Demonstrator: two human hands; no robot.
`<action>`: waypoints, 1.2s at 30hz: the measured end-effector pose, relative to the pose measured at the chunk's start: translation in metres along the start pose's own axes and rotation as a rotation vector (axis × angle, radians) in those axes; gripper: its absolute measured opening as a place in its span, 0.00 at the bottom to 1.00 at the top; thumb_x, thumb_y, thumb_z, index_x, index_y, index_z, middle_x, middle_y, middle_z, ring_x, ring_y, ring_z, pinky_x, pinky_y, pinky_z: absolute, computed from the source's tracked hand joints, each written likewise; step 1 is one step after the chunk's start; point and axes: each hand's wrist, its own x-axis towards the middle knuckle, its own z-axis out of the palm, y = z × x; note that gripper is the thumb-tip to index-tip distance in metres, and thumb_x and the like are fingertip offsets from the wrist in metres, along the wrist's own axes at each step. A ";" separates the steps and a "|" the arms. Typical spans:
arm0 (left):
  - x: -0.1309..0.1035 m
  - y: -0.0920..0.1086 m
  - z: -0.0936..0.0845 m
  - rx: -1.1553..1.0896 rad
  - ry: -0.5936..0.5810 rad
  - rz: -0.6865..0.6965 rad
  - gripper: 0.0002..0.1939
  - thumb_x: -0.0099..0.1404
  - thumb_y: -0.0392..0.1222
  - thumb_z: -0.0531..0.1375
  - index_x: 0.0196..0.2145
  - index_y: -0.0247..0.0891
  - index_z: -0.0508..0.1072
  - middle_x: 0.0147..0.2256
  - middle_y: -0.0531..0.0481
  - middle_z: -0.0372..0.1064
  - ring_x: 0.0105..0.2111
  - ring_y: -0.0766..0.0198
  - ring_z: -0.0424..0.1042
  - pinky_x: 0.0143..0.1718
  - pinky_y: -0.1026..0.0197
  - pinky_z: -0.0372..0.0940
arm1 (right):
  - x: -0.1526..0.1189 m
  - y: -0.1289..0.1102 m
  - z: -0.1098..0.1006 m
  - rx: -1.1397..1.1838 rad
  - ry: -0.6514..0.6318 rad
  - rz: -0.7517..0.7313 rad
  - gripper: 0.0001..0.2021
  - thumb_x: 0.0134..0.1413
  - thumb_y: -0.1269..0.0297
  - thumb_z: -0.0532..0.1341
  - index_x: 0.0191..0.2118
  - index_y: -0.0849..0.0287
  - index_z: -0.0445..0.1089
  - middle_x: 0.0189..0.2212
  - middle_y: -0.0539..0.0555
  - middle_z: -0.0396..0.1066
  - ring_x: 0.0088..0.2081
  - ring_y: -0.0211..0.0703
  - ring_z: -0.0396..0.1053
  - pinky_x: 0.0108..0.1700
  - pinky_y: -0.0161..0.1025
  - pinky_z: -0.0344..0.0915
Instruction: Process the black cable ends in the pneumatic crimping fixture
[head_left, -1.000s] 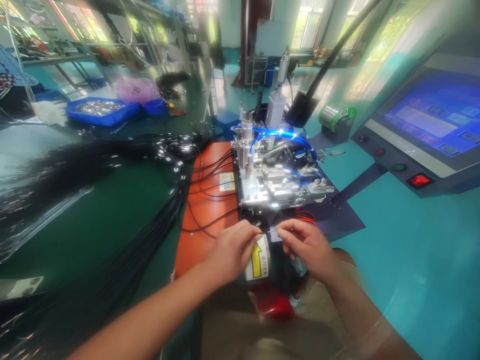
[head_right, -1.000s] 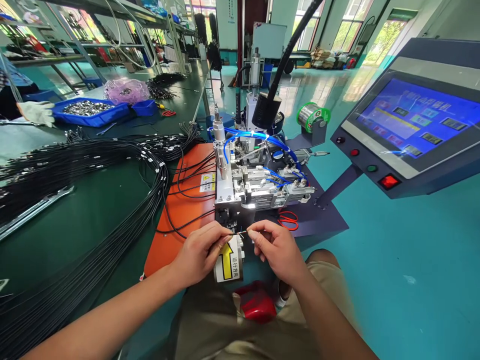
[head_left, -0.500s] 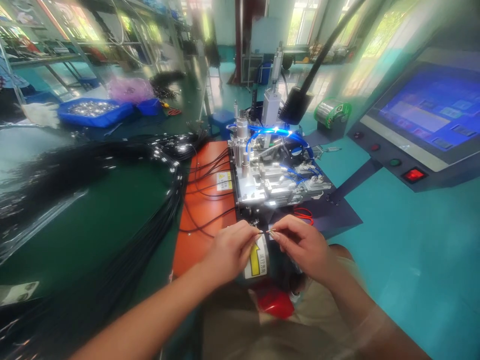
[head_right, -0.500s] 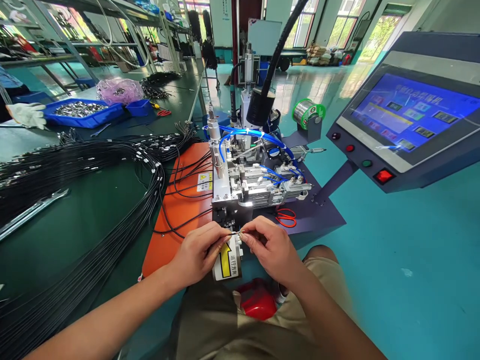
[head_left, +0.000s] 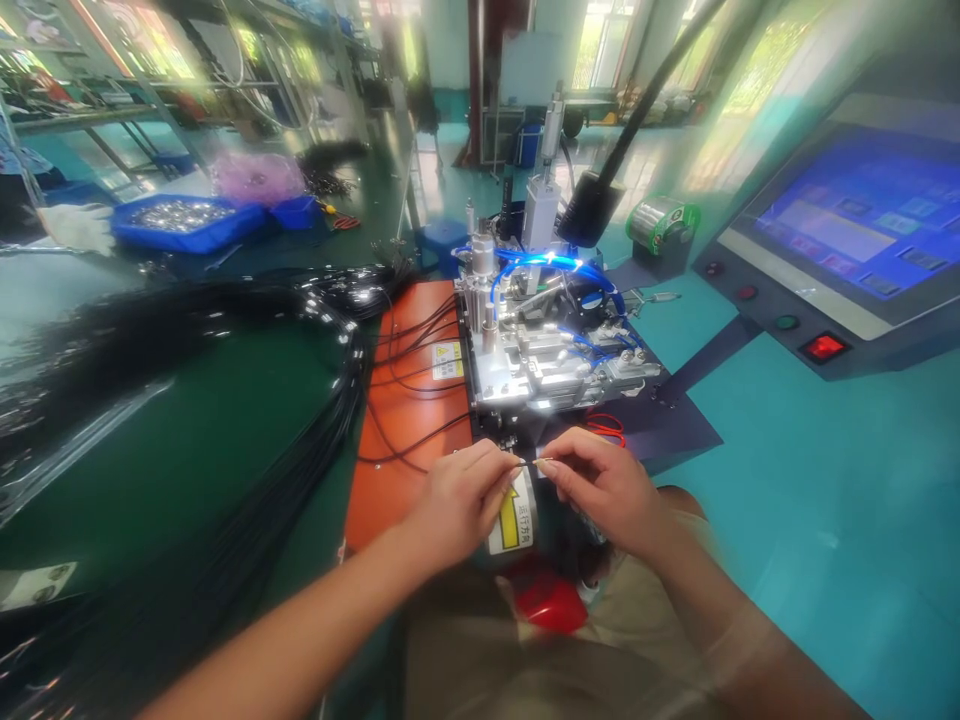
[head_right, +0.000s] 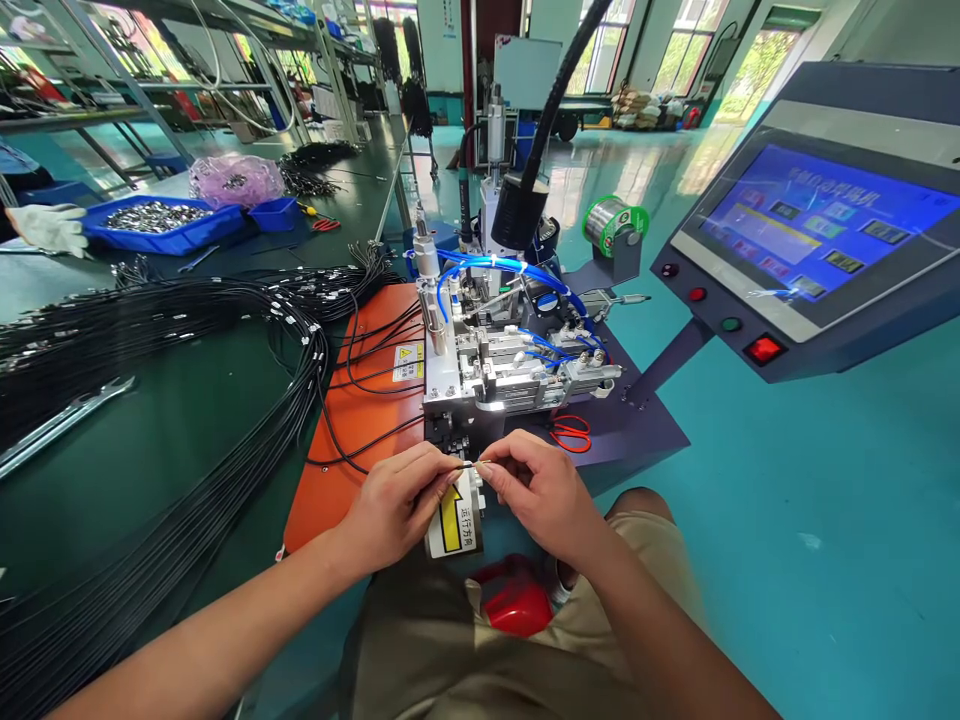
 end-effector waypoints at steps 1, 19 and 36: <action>0.000 0.000 0.000 0.002 0.001 0.002 0.10 0.72 0.37 0.52 0.43 0.36 0.72 0.31 0.49 0.66 0.31 0.65 0.65 0.32 0.64 0.60 | 0.000 0.001 0.000 0.007 -0.005 0.003 0.08 0.62 0.56 0.60 0.37 0.54 0.73 0.25 0.47 0.68 0.26 0.37 0.67 0.28 0.35 0.63; -0.001 -0.002 0.002 -0.017 0.049 0.001 0.08 0.71 0.37 0.53 0.41 0.36 0.72 0.31 0.49 0.66 0.30 0.65 0.65 0.31 0.63 0.60 | 0.011 0.001 0.017 0.338 0.106 0.039 0.08 0.56 0.61 0.66 0.29 0.58 0.74 0.23 0.46 0.65 0.25 0.35 0.62 0.27 0.34 0.57; 0.000 0.002 0.000 0.078 -0.009 0.037 0.09 0.71 0.35 0.50 0.39 0.37 0.70 0.29 0.50 0.66 0.29 0.65 0.64 0.30 0.63 0.59 | 0.013 -0.003 0.012 0.263 -0.007 0.085 0.09 0.57 0.58 0.64 0.32 0.58 0.71 0.22 0.47 0.66 0.24 0.36 0.63 0.27 0.34 0.60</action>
